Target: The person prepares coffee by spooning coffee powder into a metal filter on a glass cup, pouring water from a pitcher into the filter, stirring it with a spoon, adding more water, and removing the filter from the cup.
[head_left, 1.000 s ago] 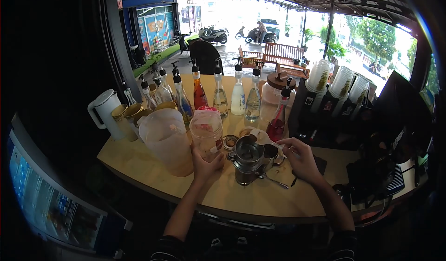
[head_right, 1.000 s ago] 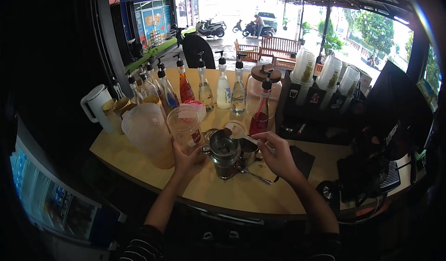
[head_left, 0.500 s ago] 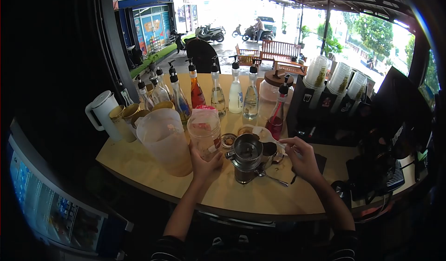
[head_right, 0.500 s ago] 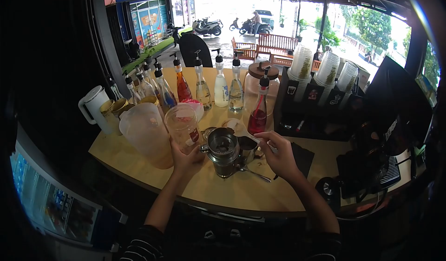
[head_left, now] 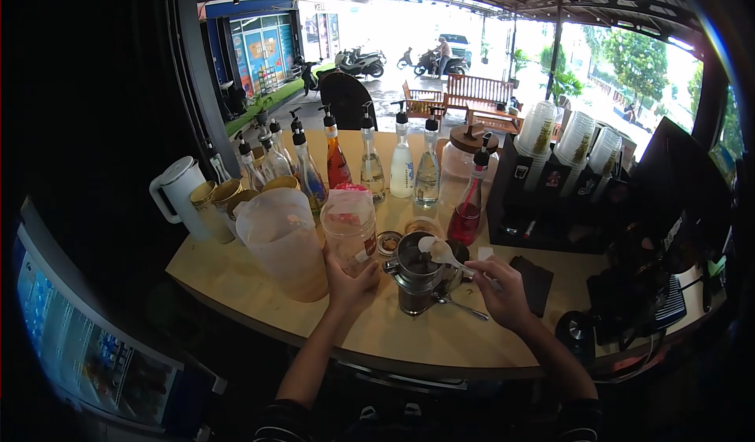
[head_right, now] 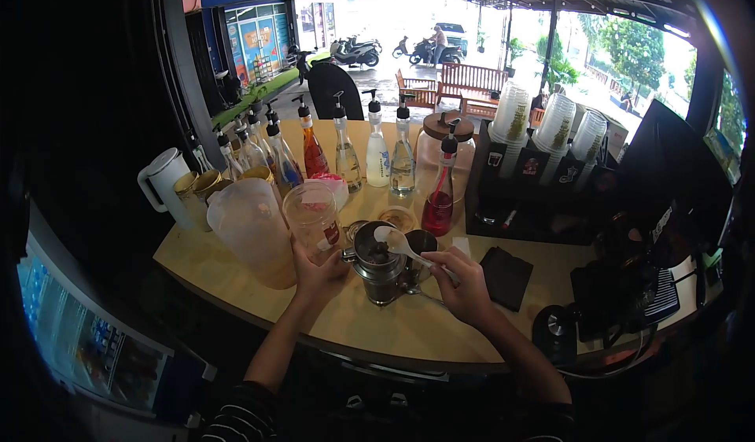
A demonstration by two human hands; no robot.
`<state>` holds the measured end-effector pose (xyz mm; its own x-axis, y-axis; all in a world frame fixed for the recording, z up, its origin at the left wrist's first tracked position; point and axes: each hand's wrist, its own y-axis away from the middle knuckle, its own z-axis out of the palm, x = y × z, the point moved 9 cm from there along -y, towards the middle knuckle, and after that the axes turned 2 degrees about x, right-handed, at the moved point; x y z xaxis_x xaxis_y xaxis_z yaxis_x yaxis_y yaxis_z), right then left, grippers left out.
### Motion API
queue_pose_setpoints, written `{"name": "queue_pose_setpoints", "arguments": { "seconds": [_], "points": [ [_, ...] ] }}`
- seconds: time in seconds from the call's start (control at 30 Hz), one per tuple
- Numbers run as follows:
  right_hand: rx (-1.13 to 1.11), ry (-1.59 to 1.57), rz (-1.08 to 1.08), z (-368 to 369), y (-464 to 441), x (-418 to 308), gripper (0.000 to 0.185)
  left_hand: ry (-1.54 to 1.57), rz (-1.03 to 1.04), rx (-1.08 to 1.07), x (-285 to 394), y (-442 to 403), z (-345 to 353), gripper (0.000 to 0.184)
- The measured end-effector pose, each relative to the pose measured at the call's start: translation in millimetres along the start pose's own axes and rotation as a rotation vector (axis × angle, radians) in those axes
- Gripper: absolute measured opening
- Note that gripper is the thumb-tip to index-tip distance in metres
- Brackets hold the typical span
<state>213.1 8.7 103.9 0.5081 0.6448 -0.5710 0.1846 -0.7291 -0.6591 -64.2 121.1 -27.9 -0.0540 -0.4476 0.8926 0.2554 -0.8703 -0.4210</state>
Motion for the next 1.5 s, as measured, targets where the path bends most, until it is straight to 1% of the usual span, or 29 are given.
{"name": "queue_pose_setpoints", "arguments": {
  "seconds": [0.33,0.4,0.5,0.57,0.63,0.7,0.73,0.8,0.83,0.9,0.93,0.97,1.0,1.07,1.2,1.23,1.27,1.3,1.33,1.4,1.43,1.5],
  "points": [
    [-0.002,0.048,-0.091,3,5,-9,0.026,-0.003,0.007,-0.002,-1,-1,-1,0.101],
    [0.032,0.082,-0.136,0,5,-13,0.025,-0.006,0.015,0.0,-1,-1,-2,0.101],
    [-0.018,0.087,-0.104,2,2,-13,0.025,-0.168,0.086,-0.014,6,-1,-4,0.101],
    [0.0,0.063,-0.098,0,-6,-19,0.025,-0.316,0.13,-0.028,13,6,-5,0.102],
    [0.002,0.016,-0.055,-3,-22,-25,0.023,-0.392,0.148,-0.027,14,17,-9,0.101],
    [0.005,0.025,-0.107,0,-43,-37,0.022,-0.44,0.044,-0.052,4,29,-16,0.1],
    [0.006,0.036,-0.147,3,-54,-45,0.021,-0.442,0.046,-0.048,4,33,-22,0.1],
    [0.011,0.034,-0.183,13,-81,-68,0.018,-0.53,0.125,-0.111,11,41,-26,0.093],
    [-0.017,0.062,-0.169,21,-95,-76,0.016,-0.533,0.121,-0.108,14,42,-30,0.093],
    [-0.052,0.082,-0.15,40,-123,-83,0.014,-0.383,0.068,-0.145,17,48,-35,0.085],
    [-0.101,0.152,-0.197,55,-136,-85,0.013,-0.388,0.059,-0.143,19,51,-40,0.085],
    [-0.149,0.221,-0.243,70,-147,-87,0.014,-0.36,0.085,-0.14,25,53,-44,0.08],
    [-0.155,0.215,-0.236,80,-158,-87,0.014,-0.331,0.112,-0.14,32,54,-47,0.075],
    [-0.345,0.381,-0.138,112,-171,-75,0.019,-0.326,0.094,-0.118,47,57,-53,0.072],
    [-0.36,0.403,-0.169,128,-176,-70,0.02,-0.291,0.076,-0.099,64,59,-52,0.066],
    [-0.256,0.32,-0.215,114,-172,-76,0.02,-0.287,0.077,-0.098,68,59,-48,0.066],
    [-0.153,0.239,-0.26,98,-167,-80,0.02,-0.287,0.115,-0.144,74,59,-39,0.066],
    [-0.153,0.245,-0.261,88,-159,-74,0.02,-0.286,0.153,-0.191,79,59,-28,0.065],
    [-0.102,0.22,-0.183,70,-153,-60,0.021,-0.278,0.154,-0.193,80,57,-21,0.065],
    [-0.017,0.167,-0.054,36,-132,-25,0.021,-0.272,0.277,-0.292,91,57,5,0.069],
    [0.018,0.138,-0.001,23,-117,0,0.021,-0.263,0.275,-0.293,94,54,13,0.069],
    [0.047,0.115,0.138,4,-82,59,0.02,-0.271,0.298,-0.342,101,50,35,0.079]
  ]
}}
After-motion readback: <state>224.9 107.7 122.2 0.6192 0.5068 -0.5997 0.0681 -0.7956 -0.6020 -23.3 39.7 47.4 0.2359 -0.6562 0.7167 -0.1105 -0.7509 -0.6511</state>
